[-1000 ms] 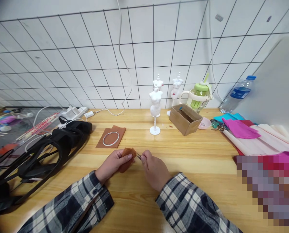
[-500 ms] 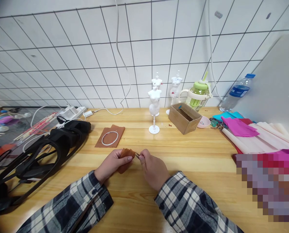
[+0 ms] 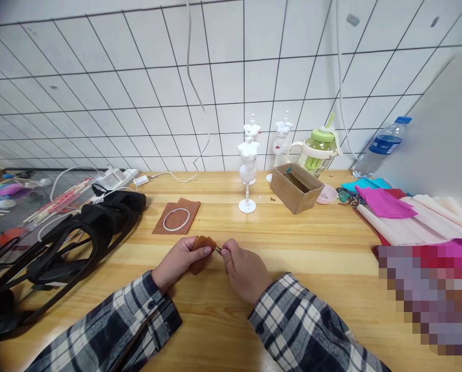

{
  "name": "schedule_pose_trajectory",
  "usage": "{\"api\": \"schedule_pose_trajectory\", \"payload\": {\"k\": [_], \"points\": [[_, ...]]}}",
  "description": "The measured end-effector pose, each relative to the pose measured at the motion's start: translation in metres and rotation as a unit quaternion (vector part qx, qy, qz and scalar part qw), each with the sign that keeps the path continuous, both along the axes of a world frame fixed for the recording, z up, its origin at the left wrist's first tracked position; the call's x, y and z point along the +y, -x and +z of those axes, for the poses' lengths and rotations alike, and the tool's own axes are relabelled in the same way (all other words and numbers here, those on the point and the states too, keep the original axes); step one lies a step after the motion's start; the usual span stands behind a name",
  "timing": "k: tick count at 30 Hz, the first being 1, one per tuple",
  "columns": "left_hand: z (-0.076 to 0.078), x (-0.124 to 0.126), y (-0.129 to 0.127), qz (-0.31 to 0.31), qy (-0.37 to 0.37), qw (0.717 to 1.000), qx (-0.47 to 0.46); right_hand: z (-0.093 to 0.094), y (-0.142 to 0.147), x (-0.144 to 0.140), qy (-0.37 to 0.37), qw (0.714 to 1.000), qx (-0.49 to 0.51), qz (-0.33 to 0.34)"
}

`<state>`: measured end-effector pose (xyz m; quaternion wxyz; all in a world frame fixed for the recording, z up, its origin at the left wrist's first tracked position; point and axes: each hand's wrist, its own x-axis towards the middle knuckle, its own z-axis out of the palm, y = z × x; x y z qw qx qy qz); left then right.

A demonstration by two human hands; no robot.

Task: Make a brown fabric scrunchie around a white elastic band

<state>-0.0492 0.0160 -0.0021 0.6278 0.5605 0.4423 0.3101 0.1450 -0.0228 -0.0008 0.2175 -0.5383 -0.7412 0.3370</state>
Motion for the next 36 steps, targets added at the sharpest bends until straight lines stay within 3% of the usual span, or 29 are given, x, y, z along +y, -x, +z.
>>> {"api": "schedule_pose_trajectory", "payload": {"k": [36], "points": [[0.0017,-0.0004,-0.0002,-0.046,0.011,0.999,0.015,-0.0065,0.0011,0.0019,-0.046,0.999,0.009,-0.012]]}}
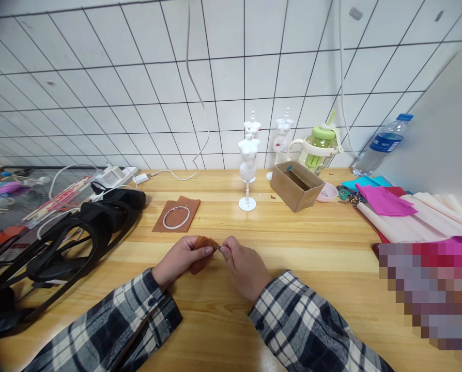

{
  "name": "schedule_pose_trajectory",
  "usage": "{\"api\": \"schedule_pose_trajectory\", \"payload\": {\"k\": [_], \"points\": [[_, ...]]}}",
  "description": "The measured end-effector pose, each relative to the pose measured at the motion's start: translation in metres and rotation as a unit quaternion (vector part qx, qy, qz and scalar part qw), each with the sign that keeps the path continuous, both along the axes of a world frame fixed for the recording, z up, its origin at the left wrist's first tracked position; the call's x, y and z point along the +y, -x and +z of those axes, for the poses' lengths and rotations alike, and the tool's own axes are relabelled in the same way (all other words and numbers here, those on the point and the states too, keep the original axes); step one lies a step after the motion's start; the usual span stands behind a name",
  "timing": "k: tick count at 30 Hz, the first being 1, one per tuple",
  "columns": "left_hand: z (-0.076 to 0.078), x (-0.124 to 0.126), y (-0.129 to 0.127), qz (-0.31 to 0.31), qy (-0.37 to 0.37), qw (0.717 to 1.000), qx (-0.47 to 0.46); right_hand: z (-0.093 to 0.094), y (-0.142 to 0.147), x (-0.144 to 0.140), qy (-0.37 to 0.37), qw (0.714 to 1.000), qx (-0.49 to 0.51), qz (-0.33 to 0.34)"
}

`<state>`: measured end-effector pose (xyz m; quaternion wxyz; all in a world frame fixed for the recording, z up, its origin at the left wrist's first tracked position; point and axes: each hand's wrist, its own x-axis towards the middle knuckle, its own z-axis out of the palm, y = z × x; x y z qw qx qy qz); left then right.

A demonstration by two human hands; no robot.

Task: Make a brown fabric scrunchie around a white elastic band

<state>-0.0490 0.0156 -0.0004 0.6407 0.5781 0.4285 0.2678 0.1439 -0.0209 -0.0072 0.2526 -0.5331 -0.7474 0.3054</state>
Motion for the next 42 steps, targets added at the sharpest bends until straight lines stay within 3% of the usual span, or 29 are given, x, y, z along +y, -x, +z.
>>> {"api": "schedule_pose_trajectory", "payload": {"k": [12,28,37,42], "points": [[0.0006,-0.0017,-0.0004,0.021,0.003,1.000,-0.020,0.0019,-0.0002,-0.0008,0.012,1.000,0.007,0.015],[0.0040,-0.0035,-0.0012,-0.067,0.009,0.998,-0.017,0.0020,0.0019,-0.0023,0.013,0.999,0.008,0.029],[0.0031,-0.0036,-0.0016,-0.058,0.015,0.998,-0.026,-0.0030,0.0033,-0.0027,-0.001,0.998,0.055,0.019],[-0.0025,-0.0011,0.0002,-0.020,0.024,0.999,-0.038,-0.0040,0.0044,-0.0030,0.001,0.998,0.055,0.013]]}}
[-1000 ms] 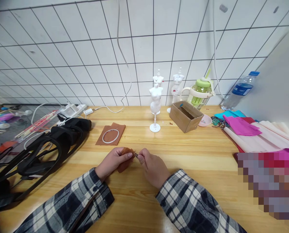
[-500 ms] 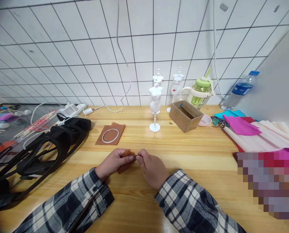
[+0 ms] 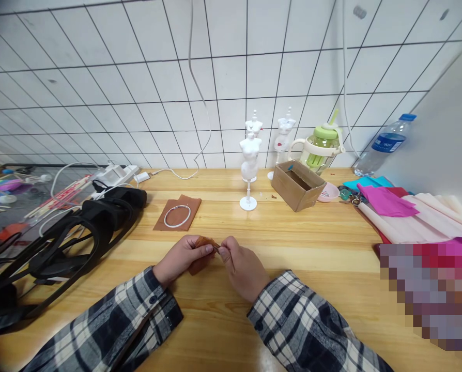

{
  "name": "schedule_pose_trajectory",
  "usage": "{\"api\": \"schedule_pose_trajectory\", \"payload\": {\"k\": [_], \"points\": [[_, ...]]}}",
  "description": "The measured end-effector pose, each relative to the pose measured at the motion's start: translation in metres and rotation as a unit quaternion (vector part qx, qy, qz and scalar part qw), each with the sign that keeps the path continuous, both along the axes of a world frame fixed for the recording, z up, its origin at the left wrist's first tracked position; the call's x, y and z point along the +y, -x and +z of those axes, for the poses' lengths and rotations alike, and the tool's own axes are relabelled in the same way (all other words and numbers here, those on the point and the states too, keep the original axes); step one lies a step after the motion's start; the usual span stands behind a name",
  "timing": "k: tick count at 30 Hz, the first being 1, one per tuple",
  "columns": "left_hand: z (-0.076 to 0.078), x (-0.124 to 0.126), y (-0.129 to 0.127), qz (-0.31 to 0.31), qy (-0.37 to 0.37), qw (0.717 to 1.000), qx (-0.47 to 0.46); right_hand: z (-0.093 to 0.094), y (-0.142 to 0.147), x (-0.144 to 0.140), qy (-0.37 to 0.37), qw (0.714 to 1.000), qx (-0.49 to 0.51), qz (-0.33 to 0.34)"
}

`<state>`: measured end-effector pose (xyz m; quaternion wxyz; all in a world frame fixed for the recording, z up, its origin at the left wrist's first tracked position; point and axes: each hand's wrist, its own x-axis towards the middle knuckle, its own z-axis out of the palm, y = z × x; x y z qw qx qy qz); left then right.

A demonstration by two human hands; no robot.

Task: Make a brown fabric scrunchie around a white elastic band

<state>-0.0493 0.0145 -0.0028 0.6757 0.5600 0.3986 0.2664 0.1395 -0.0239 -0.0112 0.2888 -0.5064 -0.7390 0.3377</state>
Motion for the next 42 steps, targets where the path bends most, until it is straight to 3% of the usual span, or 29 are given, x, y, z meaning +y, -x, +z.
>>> {"api": "schedule_pose_trajectory", "payload": {"k": [20,33,38,42], "points": [[-0.0026,-0.0006,0.0005,-0.024,0.004,1.000,-0.003,-0.0005,-0.0014,0.0013,-0.002,1.000,-0.021,0.004],[0.0061,-0.0029,-0.0004,-0.074,-0.027,0.996,0.046,0.0027,-0.0006,-0.0009,-0.002,0.999,-0.032,0.015],[0.0048,-0.0023,-0.0011,-0.058,-0.016,0.998,0.036,0.0025,-0.0008,-0.0006,-0.004,0.999,-0.041,0.011],[0.0058,-0.0010,-0.0012,0.009,-0.062,0.998,0.010,0.0012,-0.0013,0.0001,-0.012,0.999,-0.041,0.005]]}}
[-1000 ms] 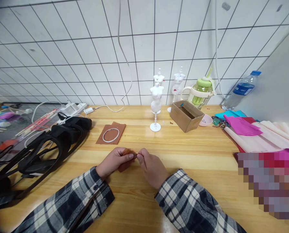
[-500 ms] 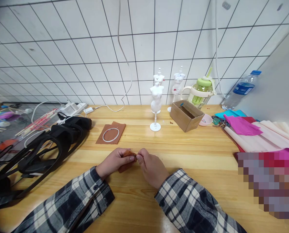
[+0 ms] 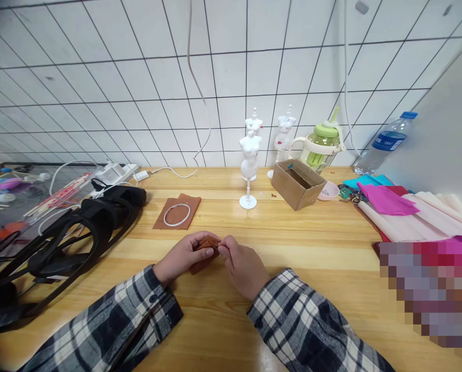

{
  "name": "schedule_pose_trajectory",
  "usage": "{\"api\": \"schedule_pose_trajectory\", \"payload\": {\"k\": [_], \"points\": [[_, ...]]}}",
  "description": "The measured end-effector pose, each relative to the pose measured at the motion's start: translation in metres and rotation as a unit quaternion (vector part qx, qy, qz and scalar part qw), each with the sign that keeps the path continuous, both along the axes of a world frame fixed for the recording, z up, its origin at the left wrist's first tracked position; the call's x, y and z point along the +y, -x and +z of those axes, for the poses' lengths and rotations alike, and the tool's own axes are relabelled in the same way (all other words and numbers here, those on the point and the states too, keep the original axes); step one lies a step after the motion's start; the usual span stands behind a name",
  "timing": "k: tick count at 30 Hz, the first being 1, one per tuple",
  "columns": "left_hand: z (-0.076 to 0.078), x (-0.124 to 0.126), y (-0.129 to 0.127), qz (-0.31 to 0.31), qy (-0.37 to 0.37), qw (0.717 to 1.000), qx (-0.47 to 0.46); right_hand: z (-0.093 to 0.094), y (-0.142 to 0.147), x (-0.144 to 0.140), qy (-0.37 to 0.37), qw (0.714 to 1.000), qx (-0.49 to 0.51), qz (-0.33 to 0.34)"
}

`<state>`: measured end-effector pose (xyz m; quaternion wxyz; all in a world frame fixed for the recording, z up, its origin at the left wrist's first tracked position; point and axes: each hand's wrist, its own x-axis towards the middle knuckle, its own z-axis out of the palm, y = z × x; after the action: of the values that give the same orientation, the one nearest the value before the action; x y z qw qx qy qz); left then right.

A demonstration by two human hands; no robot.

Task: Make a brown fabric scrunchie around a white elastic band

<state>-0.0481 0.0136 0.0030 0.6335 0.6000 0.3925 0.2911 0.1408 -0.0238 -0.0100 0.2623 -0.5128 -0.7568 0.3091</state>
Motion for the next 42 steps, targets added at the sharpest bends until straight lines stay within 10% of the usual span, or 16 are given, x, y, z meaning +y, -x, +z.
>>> {"api": "schedule_pose_trajectory", "payload": {"k": [10,42], "points": [[-0.009,0.003,0.000,0.103,0.001,0.995,-0.007,0.001,-0.001,0.002,0.004,1.000,-0.003,-0.016],[-0.010,0.003,0.002,0.083,0.026,0.996,-0.008,-0.001,-0.004,0.005,0.041,0.999,0.030,0.006]]}}
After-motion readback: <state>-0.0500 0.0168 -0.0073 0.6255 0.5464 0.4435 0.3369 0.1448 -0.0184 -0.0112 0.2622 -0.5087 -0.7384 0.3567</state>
